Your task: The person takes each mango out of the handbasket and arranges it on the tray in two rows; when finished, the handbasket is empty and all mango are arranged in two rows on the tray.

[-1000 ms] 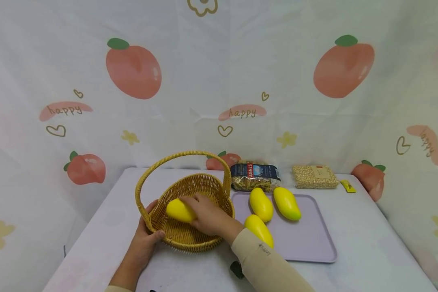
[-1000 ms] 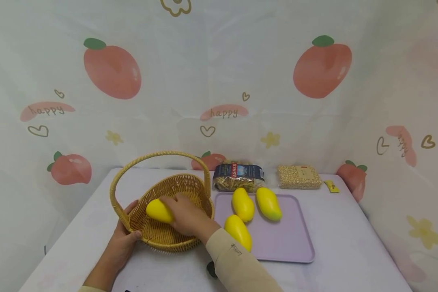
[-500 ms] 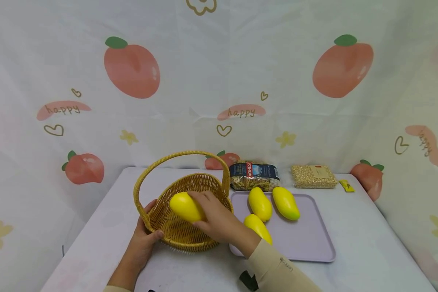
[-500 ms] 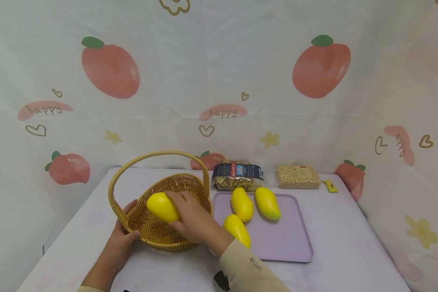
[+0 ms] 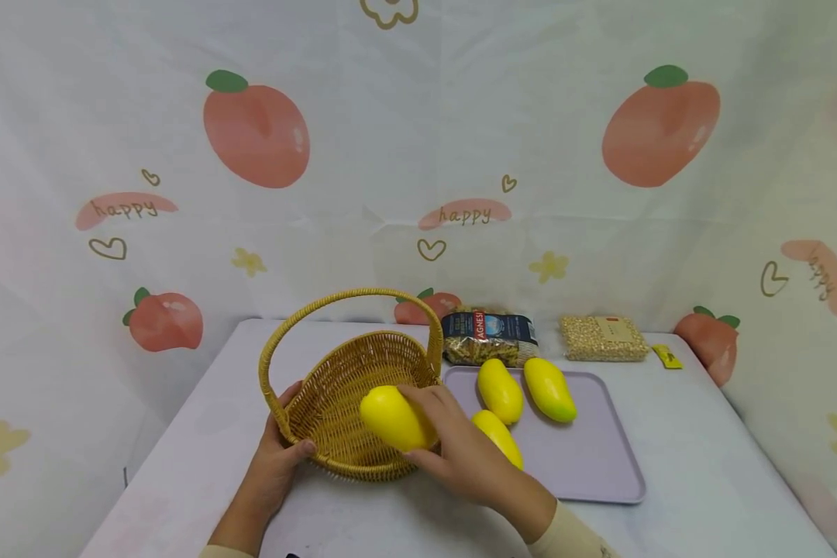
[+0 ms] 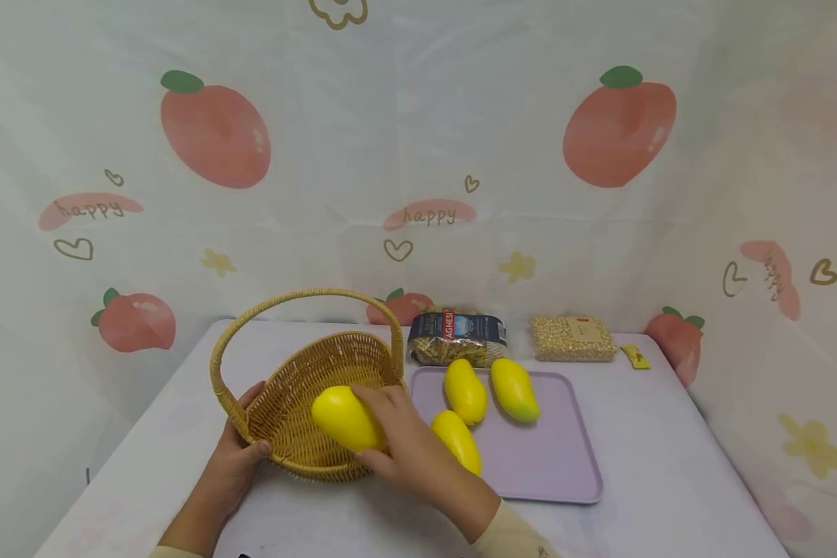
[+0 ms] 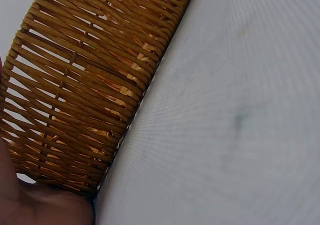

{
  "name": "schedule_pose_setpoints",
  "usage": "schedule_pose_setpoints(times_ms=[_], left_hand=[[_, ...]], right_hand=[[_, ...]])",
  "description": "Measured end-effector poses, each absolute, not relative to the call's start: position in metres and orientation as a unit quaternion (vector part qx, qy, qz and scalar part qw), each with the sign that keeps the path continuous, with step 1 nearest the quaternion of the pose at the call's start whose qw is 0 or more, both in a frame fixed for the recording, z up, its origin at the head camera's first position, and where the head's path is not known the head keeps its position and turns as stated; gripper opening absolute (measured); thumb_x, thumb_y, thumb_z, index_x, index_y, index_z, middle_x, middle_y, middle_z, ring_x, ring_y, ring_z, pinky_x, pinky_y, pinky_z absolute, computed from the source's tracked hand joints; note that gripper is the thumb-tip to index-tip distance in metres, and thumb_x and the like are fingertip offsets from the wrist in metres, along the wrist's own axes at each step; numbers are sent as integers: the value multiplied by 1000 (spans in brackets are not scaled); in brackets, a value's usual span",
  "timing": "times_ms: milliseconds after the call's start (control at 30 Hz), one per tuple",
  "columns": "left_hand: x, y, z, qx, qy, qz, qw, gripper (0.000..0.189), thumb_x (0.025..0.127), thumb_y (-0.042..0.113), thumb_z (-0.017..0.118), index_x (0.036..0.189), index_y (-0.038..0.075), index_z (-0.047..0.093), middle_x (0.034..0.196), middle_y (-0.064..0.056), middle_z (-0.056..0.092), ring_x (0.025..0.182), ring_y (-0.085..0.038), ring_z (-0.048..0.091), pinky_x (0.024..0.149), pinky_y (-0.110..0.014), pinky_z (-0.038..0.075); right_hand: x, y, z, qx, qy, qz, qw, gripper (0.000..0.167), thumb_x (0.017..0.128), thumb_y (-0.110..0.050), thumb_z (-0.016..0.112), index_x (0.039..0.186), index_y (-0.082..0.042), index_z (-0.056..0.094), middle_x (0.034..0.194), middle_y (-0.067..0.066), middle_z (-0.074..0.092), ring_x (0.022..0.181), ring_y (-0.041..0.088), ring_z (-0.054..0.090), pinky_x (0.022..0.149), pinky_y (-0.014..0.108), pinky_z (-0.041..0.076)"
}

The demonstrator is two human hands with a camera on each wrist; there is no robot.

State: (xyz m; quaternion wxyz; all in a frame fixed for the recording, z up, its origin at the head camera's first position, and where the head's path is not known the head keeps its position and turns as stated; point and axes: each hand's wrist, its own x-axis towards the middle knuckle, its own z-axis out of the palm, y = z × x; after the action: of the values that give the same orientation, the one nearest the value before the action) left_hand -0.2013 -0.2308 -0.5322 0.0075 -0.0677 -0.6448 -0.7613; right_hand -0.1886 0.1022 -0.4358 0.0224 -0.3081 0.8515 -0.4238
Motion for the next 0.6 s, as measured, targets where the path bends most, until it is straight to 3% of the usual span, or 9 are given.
schedule_pose_setpoints(times_ms=[433, 600], left_hand=[[-202, -231, -533, -73, -632, -772, 4, 94, 100, 14, 83, 173, 25, 26, 171, -10, 23, 143, -21, 45, 109, -24, 45], [-202, -231, -534, -73, -631, -772, 5, 93, 100, 14, 83, 173, 26, 27, 170, -10, 24, 144, -21, 45, 109, -24, 45]], right_hand=[[-160, 148, -440, -254, 857, -448, -6, 82, 97, -19, 87, 162, -41, 42, 152, -11, 47, 134, 15, 52, 113, 56, 45], [-153, 163, -445, -237, 864, -442, -27, 86, 95, -19, 89, 164, -39, 41, 152, -10, 48, 129, 14, 53, 109, 46, 51]])
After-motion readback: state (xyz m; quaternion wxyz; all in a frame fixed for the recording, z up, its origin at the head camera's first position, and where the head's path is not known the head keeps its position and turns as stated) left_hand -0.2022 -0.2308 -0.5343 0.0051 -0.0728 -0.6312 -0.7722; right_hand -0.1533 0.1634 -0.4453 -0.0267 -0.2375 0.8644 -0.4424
